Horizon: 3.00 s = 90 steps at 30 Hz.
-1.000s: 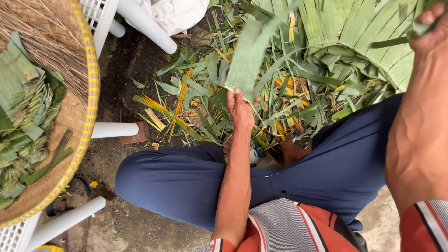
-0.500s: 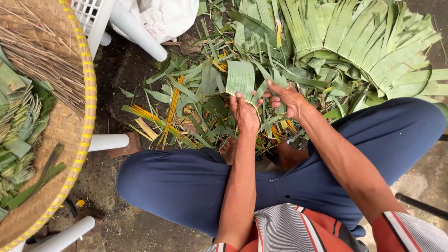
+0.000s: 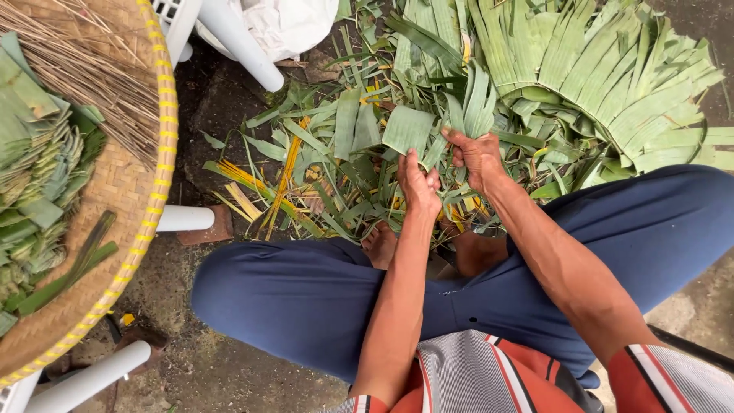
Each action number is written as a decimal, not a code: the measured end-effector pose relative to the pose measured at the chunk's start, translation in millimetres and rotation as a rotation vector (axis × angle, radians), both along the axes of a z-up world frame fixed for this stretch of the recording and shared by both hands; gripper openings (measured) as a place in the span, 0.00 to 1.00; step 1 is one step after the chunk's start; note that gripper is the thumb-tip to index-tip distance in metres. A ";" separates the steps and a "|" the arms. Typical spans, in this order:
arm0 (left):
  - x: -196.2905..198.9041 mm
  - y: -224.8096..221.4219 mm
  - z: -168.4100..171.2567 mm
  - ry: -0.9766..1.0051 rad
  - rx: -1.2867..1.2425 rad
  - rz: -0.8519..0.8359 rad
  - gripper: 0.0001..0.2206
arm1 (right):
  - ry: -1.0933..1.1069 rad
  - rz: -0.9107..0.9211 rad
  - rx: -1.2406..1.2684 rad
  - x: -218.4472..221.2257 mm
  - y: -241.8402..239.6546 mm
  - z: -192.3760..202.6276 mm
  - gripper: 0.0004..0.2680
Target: The person is tearing large banana leaves into smaller, uniform strips by hand and stacking them in a basket.
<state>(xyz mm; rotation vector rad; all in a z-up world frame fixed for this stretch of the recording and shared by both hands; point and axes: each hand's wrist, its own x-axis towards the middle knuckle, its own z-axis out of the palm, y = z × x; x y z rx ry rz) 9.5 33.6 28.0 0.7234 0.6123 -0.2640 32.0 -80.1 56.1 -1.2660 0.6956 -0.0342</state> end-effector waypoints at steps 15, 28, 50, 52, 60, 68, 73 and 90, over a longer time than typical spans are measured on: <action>1.4 7.4 2.9 0.037 0.045 0.054 0.08 | 0.013 -0.124 0.220 14.3 -70.9 66.6 0.04; -4.2 -4.8 -98.9 0.126 0.060 0.041 0.06 | 0.182 0.077 0.588 -13.5 -29.4 -33.5 0.04; -20.9 -39.8 -126.1 0.061 0.131 -0.147 0.16 | 0.207 0.016 0.206 -27.3 -31.0 -16.0 0.10; -24.1 -40.9 -119.6 0.060 0.130 -0.130 0.16 | 0.170 -0.003 0.203 -25.6 -31.6 -23.5 0.09; -12.0 -29.5 -69.8 -0.008 0.064 0.011 0.15 | 0.060 -0.043 0.252 -25.4 -31.0 -36.1 0.11; -10.7 -31.1 -111.0 0.028 0.059 0.023 0.11 | 0.070 -0.056 0.207 -28.3 -30.8 -38.7 0.06; -10.3 -32.9 -95.8 0.024 0.072 0.020 0.10 | 0.051 -0.068 0.202 -27.8 -30.2 -42.6 0.04; -12.3 -28.5 -86.5 -0.056 0.107 -0.020 0.12 | 0.009 -0.066 0.095 -23.9 -29.3 -92.2 0.07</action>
